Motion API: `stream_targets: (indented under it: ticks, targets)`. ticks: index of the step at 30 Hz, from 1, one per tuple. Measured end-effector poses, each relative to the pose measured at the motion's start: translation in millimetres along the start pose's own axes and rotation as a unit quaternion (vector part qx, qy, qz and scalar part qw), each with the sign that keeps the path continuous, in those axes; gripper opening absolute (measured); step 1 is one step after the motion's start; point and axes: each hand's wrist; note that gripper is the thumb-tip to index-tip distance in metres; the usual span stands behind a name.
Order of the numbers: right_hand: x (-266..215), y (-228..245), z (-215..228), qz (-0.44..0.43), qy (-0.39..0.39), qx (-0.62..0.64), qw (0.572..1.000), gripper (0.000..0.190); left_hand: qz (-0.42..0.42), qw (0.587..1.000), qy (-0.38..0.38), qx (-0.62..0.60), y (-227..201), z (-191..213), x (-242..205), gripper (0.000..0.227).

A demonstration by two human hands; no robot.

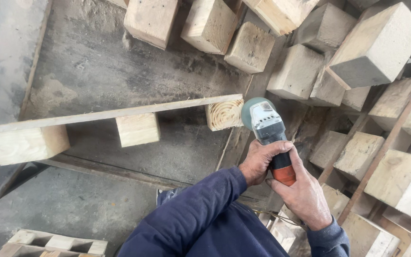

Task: The person uses an angle grinder to smooth the edges and surfaces of a small wooden pallet. They reposition the pallet several times to access different sides and continue grinding until the clip ends.

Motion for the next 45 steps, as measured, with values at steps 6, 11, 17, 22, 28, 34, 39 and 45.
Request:
stream_targets:
  ticks: [6,11,17,22,28,34,39,45]
  targets:
    - [6.6,12.5,-6.7,0.095,0.007,0.009,0.995,0.103,-0.077,0.996,-0.033,-0.011,-11.4,18.2,-20.6,0.039]
    - [15.9,22.2,-5.2,0.118,0.046,-0.006,0.992,0.106,-0.089,0.995,-0.033,-0.033,-26.6,22.9,-27.6,0.037]
    - [5.4,10.1,4.2,0.062,0.040,-0.009,0.997,0.109,-0.083,0.996,-0.032,-0.024,-6.8,5.2,-12.7,0.035]
    - [14.0,12.3,1.6,0.116,0.039,-0.018,0.992,0.105,-0.111,0.994,-0.023,-0.013,-18.9,11.3,-22.9,0.037]
    - [14.1,7.2,-1.0,0.162,0.024,0.001,0.987,0.103,-0.062,0.996,-0.064,-0.012,-22.7,12.0,-24.2,0.038]
    - [-19.6,-15.3,-12.6,0.084,0.029,0.044,0.995,0.106,-0.075,0.994,-0.082,0.016,19.2,7.1,-28.1,0.038]
    - [-38.7,-25.4,-47.3,0.143,0.017,0.071,0.987,0.105,-0.084,0.991,-0.100,0.040,35.4,31.9,-62.0,0.037]
    - [-56.8,-37.1,-81.9,0.147,0.006,0.096,0.984,0.103,-0.067,0.989,-0.118,0.050,51.7,52.4,-81.9,0.031]
Point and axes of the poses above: each hand's wrist, its own x-axis towards the middle knuckle, its own z-axis out of the back of the hand, y = z × x, and after that the axes turned 11 degrees about z, right-handed
